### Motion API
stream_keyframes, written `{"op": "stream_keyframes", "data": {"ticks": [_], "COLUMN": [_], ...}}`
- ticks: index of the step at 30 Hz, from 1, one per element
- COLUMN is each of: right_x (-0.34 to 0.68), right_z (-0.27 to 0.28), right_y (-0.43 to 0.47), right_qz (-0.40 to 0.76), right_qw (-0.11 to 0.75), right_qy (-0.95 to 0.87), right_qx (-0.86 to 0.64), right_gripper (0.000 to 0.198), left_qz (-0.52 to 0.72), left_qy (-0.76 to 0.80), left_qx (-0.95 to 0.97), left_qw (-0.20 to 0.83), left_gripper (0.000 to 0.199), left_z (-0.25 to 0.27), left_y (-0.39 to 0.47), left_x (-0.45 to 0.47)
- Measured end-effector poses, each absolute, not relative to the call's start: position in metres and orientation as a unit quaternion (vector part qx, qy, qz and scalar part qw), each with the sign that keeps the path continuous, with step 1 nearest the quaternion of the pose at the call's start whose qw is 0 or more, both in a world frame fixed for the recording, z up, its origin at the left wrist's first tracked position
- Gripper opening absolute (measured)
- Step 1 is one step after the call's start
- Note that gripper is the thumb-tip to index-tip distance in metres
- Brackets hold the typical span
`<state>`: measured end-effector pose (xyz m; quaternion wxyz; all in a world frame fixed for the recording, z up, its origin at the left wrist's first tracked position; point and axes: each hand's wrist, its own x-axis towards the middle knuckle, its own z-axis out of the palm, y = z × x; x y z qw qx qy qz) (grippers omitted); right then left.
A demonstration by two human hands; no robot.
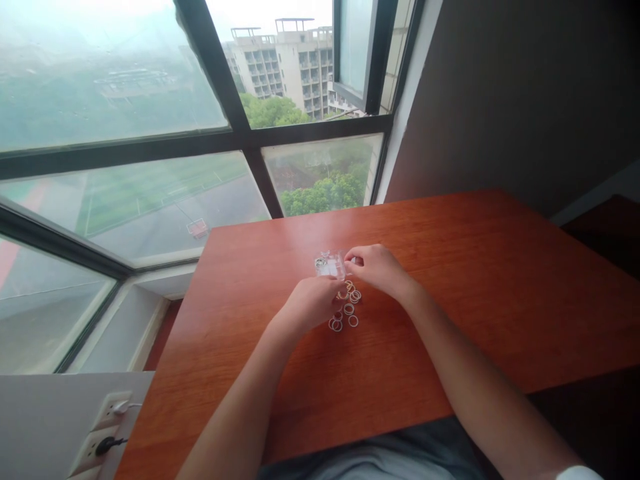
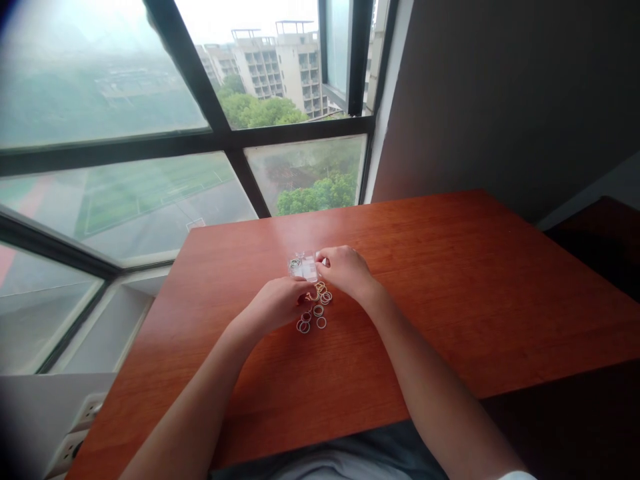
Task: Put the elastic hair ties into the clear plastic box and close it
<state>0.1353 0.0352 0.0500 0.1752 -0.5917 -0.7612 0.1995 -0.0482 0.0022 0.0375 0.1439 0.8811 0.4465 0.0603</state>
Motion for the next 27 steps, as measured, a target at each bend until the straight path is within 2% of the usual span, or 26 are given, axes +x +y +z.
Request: {"op": "stream_keyframes", "data": {"ticks": [15,27], "right_x": [0.136,0.135], "right_z": [0.048,0.046], "right_y": [0.036,0.036], "right_qz": [0.196,0.195], "right_qw": [0.189,0.184], "right_qy": [-0.761,-0.766], "right_qx": [-0.588,-0.584], "right_gripper": [0.021,0.020], "left_qz": [0.011,-0.019], "left_qy": [0.473,0.418], "left_qx": [0.873,0.905], "left_qw": [0.119,0.081], "left_gripper": [0.010,0.016], "left_z": [0.043,0.036], "left_y": [0.004,-0.002], "left_x": [-0.053,-0.037]}}
